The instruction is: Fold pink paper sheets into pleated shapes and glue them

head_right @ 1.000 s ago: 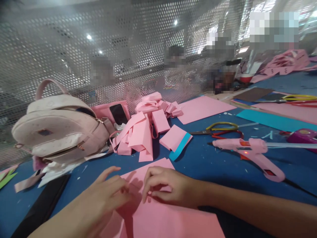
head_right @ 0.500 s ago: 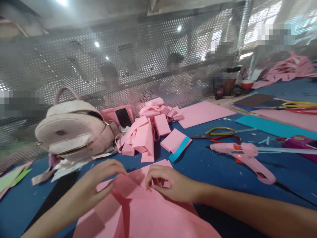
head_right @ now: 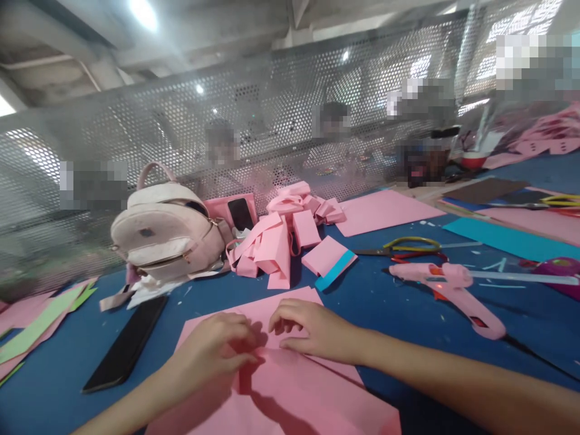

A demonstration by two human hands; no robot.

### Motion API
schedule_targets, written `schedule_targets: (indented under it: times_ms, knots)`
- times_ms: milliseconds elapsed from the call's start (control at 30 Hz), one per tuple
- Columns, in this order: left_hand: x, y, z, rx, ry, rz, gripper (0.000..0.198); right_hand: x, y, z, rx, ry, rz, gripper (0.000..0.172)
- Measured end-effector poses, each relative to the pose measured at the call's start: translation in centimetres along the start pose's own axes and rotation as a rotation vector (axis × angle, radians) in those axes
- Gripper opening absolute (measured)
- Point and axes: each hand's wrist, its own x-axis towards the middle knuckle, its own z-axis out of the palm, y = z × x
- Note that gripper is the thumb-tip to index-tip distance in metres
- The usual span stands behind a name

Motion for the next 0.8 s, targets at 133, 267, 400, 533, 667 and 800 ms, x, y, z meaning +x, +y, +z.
schedule_targets:
  times_ms: [133,267,400,533,667,800]
  knots:
    - [1.0,1.1,1.1,0.08,0.028,0.018,0.003,0.0,-0.2,0.5,0.073,0.13,0.061,0.014]
    - [1.4,1.8,1.8,0.088,0.045,0.075,0.014,-0.2,-0.3,0.6,0.204,0.217,0.177,0.014]
    - [0.8,2.6,1.5,0.086,0.2,0.358,0.024,-0.7,0.3,0.5,0.319,0.136,0.211,0.027]
    - [0.2,3.5,1.0,0.187,0.397,0.56,0.023,-1.0,1.2,0.8,0.472,0.041,0.213,0.031]
    - [0.0,3.9,1.1,0.205,0.354,0.511,0.027,-1.1,1.2,1.4,0.529,0.093,0.212,0.043]
    - [-0.3,4.6,1.5,0.16,0.267,0.404,0.024,-1.5,0.5,1.5,0.553,0.138,0.24,0.039]
